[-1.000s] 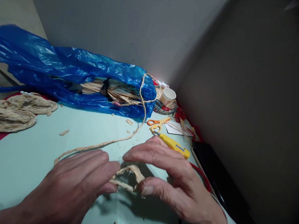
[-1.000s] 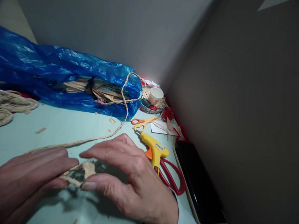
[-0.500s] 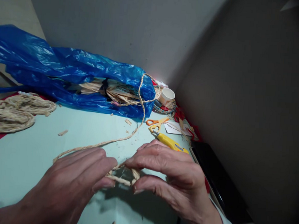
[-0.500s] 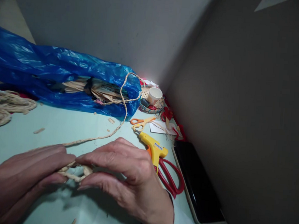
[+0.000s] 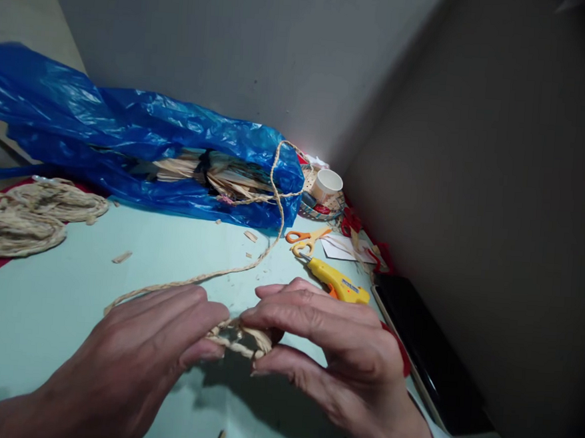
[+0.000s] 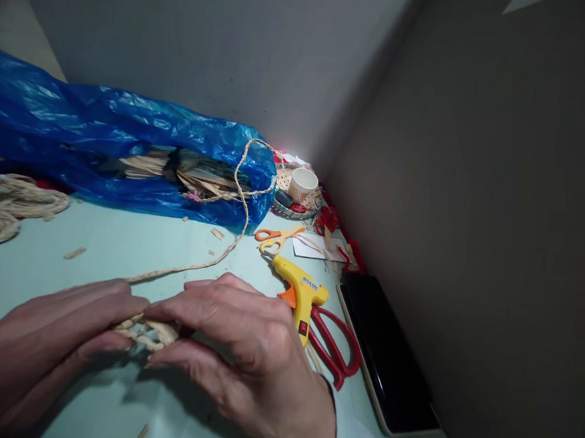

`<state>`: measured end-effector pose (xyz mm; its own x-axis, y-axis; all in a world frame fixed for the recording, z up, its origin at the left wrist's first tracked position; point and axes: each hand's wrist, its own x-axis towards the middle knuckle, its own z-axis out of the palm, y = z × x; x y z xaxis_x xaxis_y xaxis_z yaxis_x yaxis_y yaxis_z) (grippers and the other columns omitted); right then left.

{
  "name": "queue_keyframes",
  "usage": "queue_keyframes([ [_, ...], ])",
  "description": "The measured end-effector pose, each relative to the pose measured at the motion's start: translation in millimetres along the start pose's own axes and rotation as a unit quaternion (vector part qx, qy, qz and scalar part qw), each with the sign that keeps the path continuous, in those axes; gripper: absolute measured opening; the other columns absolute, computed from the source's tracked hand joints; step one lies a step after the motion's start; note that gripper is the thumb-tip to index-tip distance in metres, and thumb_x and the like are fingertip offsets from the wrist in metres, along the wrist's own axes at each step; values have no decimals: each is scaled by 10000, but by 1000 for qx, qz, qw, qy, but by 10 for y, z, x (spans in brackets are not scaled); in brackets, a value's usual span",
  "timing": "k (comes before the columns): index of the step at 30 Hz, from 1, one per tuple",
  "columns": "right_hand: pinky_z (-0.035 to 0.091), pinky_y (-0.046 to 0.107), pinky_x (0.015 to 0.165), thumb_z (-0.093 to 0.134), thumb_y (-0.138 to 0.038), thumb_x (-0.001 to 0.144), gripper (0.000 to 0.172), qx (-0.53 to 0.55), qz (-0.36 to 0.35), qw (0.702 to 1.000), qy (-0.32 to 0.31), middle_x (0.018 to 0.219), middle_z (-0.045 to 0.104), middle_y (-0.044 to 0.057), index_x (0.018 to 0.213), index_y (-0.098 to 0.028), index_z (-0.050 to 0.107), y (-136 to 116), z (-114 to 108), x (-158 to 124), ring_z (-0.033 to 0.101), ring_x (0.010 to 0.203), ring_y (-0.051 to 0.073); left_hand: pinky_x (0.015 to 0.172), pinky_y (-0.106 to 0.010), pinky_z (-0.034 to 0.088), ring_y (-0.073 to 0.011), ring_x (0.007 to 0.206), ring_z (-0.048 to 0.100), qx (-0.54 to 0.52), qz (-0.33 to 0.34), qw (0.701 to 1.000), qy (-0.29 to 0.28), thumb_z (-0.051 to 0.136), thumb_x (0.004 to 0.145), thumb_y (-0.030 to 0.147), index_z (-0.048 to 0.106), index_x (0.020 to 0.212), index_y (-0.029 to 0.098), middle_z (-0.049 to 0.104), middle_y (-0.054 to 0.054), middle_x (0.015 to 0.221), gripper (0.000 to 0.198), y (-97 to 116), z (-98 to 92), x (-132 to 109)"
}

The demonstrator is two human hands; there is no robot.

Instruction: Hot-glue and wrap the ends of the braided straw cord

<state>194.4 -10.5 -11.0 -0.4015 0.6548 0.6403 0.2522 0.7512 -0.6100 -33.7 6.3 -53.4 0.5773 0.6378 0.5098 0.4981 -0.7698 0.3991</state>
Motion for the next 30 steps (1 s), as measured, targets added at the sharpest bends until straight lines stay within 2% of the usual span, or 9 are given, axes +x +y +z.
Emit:
queue_keyframes([
  [3,556,264,998,750,-164,922,181,6,1,1000,13,901,799,91,1065,-53,744,2,24,-18,758,984,183,647,-311,400,-176,647,560,-18,-5,1000,6,379,1053,282,543,963,289,594,50,750,187,-25,18,-14],
  [7,559,277,979,720,-191,950,175,6,6,1000,20,902,798,92,1064,-61,744,12,44,-29,748,998,184,765,-286,433,-155,728,609,-42,-11,999,5,372,1057,264,563,1041,299,636,58,823,195,-34,33,-26],
  [9,561,271,954,713,-220,956,201,2,2,1000,25,890,792,96,1058,-50,746,13,45,-28,741,1000,185,745,-274,431,-148,724,608,-42,-7,999,2,360,1067,285,560,1029,300,641,58,827,205,-27,28,-25],
  [13,560,318,986,692,-243,965,239,1,5,1000,18,885,778,104,1060,-29,744,6,41,-25,717,880,168,694,-263,419,-145,685,580,-22,-6,1000,1,355,1077,322,550,979,296,629,58,785,220,-9,11,-21],
  [20,587,379,979,660,-195,983,155,12,2,1000,24,900,791,103,1035,-71,739,3,84,-38,712,841,176,675,-285,423,-167,655,574,-8,-10,1000,4,356,1073,354,567,973,300,622,49,745,240,4,13,-21],
  [25,595,376,984,730,-73,905,97,13,-7,999,50,867,789,104,996,-41,743,12,109,-50,724,814,172,632,-293,424,-168,620,574,-6,-12,1000,10,356,1068,367,570,939,307,619,56,714,257,21,5,-7],
  [30,602,379,972,712,-103,932,90,1,-8,998,56,869,792,95,1004,-60,744,8,116,-49,728,809,164,619,-318,424,-180,605,564,9,-12,1000,17,349,1070,370,576,942,309,607,51,699,267,32,14,-5],
])
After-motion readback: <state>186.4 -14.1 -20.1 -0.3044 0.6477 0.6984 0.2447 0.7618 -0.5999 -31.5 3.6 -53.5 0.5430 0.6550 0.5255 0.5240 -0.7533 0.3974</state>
